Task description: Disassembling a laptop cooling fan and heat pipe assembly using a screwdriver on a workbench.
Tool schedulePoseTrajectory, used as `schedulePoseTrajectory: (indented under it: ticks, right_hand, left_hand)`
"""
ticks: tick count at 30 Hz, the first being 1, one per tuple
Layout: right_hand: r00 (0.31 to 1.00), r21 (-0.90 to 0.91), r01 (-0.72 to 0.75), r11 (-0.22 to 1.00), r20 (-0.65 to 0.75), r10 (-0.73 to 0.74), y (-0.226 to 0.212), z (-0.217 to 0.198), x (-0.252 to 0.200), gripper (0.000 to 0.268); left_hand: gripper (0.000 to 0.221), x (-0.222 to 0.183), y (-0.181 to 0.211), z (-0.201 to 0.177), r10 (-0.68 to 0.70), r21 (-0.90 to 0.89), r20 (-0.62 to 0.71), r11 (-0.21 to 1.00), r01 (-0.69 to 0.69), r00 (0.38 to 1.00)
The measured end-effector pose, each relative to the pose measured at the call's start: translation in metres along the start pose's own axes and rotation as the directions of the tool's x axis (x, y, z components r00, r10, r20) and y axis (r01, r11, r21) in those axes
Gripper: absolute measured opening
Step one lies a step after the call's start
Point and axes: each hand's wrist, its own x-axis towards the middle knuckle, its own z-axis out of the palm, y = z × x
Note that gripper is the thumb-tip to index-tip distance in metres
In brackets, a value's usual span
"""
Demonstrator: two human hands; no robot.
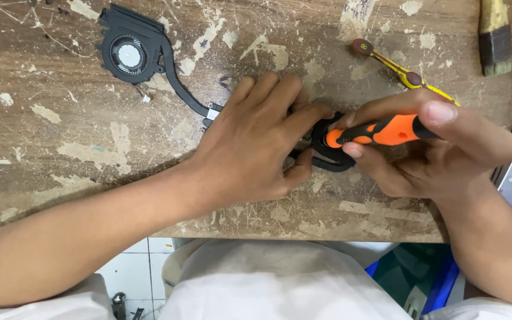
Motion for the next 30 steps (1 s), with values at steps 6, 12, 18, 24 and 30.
schedulePoseTrajectory:
  ticks: [6,12,18,24,30]
  right_hand:
    - [0.985,0.077,0.172,0.982,-0.023,-0.171,0.019,0.006,-0.011,0.08]
    - [0.983,-0.037,0.17,0.985,0.07,-0.168,0.005,0.0,-0.016,0.08]
    - [0.991,-0.137,0.12,0.983,0.077,-0.11,-0.011,0.002,-0.019,0.078]
    - [0.989,-0.202,0.137,0.97,0.083,-0.123,-0.013,0.003,-0.019,0.08]
    - [0.99,-0.18,0.063,0.982,0.139,-0.038,-0.017,0.0,-0.017,0.072]
  left_hand:
    - [0.053,0.0,0.0,-0.002,0.003,0.0,-0.01,1.0,-0.003,1.0]
    - [0.063,0.002,0.0,-0.001,-0.009,0.006,0.027,1.0,0.009,1.0]
    - [0.062,0.001,-0.002,0.001,-0.006,0.007,0.021,1.0,0.006,1.0]
    - [0.053,0.001,-0.002,0.001,0.011,0.0,-0.005,1.0,-0.011,1.0]
    - [0.054,0.001,-0.003,0.002,0.017,0.004,-0.008,1.0,-0.016,1.0]
